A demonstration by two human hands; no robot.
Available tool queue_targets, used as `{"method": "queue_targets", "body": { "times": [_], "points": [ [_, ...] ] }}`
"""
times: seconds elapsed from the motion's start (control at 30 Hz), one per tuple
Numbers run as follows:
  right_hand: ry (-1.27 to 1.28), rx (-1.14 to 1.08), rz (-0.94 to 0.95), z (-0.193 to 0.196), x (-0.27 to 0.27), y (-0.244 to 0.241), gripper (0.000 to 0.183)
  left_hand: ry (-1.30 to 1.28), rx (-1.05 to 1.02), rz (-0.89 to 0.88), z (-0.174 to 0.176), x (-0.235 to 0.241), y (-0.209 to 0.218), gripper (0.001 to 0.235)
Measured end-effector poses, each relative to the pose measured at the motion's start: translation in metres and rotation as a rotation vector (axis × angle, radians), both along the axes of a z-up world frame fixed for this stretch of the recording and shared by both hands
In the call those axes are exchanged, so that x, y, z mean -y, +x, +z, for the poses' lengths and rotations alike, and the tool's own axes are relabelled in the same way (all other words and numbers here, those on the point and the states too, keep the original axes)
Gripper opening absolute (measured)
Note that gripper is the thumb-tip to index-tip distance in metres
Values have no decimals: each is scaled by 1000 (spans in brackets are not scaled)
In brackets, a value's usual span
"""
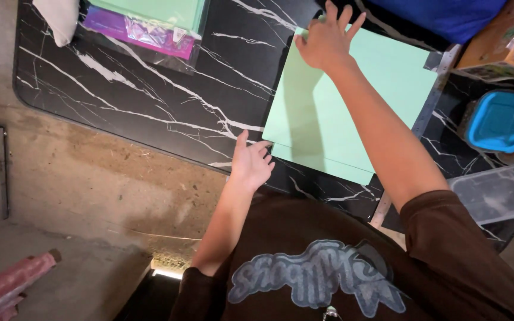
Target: The person folds a stack of light green paper sheets in half on a black marble-patterned table. They use a clear plastic ruler to align the edges and press down on the fold to create a sharp crease. The person then separates the folded sheets and stacks them.
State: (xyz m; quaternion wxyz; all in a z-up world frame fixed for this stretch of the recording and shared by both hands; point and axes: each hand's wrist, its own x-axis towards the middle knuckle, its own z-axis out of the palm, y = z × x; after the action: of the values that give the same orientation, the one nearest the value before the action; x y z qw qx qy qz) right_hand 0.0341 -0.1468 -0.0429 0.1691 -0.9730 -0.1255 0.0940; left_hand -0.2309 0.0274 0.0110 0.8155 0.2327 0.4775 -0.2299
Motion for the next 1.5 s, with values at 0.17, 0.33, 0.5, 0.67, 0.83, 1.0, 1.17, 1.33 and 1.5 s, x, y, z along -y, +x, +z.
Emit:
{"method": "queue_targets", "body": {
  "times": [0.17,0.33,0.5,0.67,0.83,1.0,1.17,1.33,1.5],
  "points": [
    [36,-16,-28,1,-2,-4,39,-39,-29,21,6,1,7,102],
    [78,-6,-47,-3,1,-1,37,-50,-36,4,8,-4,6,101],
    [88,-19,-33,-2,1,3,34,-46,-14,-95,10,-9,5,100],
    [56,-13,-21,4,-5,1,34,-56,-66,-116,-5,-13,10,99],
    [33,-2,-28,4,-6,2,35,-86,-100,-103,-4,-8,5,97],
    [67,62,-40,0,-7,0,36,81,70,-196,-3,-4,-19,91],
    [-7,122,-1,-11,-10,-3,45,13,40,-143,-8,-6,-4,98],
    [-52,132,-12,-6,-9,-5,50,1,7,-142,3,-3,0,102],
    [79,90,-16,5,-7,-15,37,-14,27,-95,15,-4,1,105]
  ]
}}
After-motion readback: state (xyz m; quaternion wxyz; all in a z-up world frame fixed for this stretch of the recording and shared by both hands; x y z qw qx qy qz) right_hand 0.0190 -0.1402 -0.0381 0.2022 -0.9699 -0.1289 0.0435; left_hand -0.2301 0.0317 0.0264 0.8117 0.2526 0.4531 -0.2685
